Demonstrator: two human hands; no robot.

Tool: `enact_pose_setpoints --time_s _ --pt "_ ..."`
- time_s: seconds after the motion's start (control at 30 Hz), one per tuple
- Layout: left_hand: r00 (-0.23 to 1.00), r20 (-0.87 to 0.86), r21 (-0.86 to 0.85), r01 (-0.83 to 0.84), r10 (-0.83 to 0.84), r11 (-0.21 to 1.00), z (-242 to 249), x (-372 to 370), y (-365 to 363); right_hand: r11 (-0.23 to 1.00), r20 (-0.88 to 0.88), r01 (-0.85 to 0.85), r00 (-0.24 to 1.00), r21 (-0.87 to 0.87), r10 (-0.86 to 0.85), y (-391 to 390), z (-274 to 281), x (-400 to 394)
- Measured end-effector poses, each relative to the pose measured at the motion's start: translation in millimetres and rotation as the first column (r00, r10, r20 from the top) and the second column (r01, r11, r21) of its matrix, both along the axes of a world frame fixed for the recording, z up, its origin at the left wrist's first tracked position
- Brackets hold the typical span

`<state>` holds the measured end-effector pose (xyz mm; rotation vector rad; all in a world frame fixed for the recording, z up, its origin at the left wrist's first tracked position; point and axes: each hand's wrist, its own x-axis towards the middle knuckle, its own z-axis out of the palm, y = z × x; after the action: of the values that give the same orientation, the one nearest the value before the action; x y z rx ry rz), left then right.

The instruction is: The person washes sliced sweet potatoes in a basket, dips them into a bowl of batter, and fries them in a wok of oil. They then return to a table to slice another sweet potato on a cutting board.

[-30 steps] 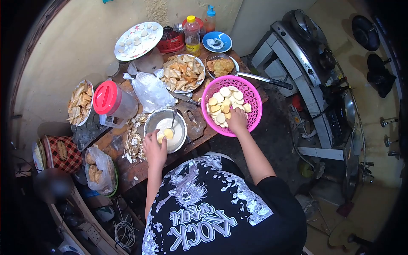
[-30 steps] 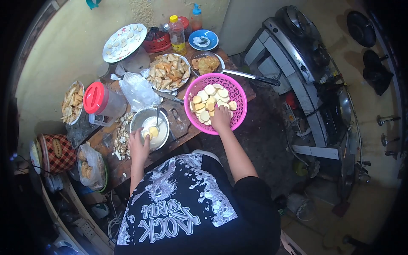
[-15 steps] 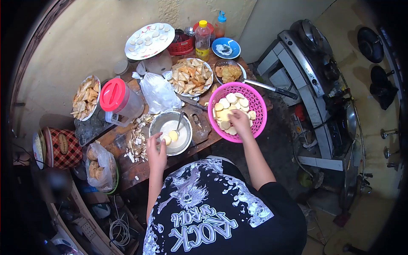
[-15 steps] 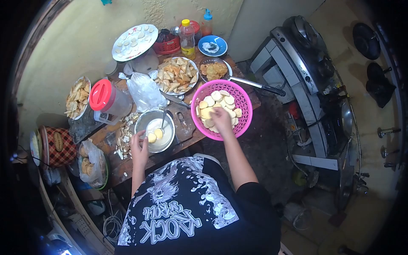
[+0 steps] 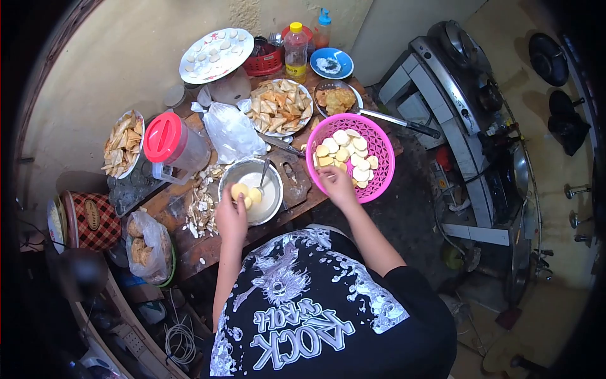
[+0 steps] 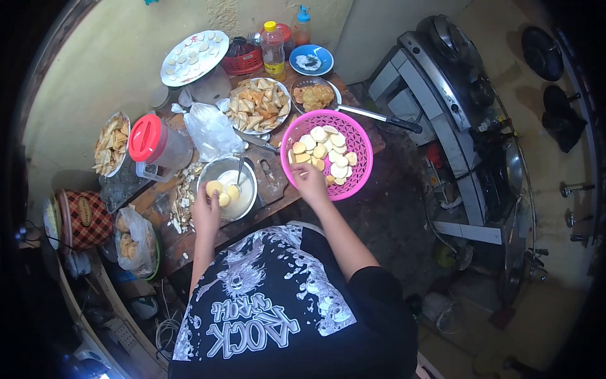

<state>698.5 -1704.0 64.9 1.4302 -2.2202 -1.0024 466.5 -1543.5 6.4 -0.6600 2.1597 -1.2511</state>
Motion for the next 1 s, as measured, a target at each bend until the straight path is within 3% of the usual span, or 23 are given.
enact_pose_setpoints --time_s 0.07,0.13,0.27,0.4,0.5,0.6,0.63,0.67,0.73,0.93,1.0 --pt "0.987 0.157 -0.258 0.015 0.027 0.966 -3 -1 -8 0.980 -0.189 0.111 0.979 0.162 -0.080 15 -14 -24" --pt "0.984 0.180 -0.292 0.060 -0.007 0.954 -9 1 -15 0.966 -0.358 0.118 0.933 0.228 -0.030 25 -24 -40" --pt "0.976 0.215 -0.312 0.096 -0.028 0.945 -8 -1 -15 0.969 -0.452 -0.030 0.881 0.243 0.141 28 -37 -49" --pt "0.993 0.111 -0.286 0.070 -0.039 0.956 -13 2 -7 0.930 -0.443 0.012 0.881 0.366 0.163 25 -39 -51" --pt "0.998 0.058 -0.205 0.021 -0.010 0.978 -13 7 -2 0.967 -0.357 0.089 0.934 0.237 0.002 28 -47 -59" --pt "1.000 0.006 -0.124 -0.026 0.027 0.992 -9 12 1 0.959 0.075 0.282 0.957 -0.019 -0.280 28 -54 -69" --pt "0.999 -0.020 -0.096 -0.039 0.037 0.995 -8 13 2 0.952 0.139 0.299 0.947 -0.057 -0.289 26 -47 -71" --pt "0.999 -0.018 -0.102 -0.039 0.038 0.994 -9 15 2 0.972 -0.072 0.227 0.972 0.051 -0.224 27 -39 -70" --pt "0.999 -0.016 -0.116 -0.040 0.038 0.992 -9 19 1 0.945 -0.444 0.144 0.896 0.293 0.001 29 -18 -68" --pt "0.994 -0.101 -0.108 -0.063 0.052 0.992 -14 21 2 0.937 -0.576 -0.133 0.758 0.323 0.306 -12 -16 -46" --pt "0.992 -0.110 -0.095 -0.066 0.056 0.993 -15 23 3 0.924 -0.588 -0.090 0.748 0.371 0.309 -25 -20 -39"
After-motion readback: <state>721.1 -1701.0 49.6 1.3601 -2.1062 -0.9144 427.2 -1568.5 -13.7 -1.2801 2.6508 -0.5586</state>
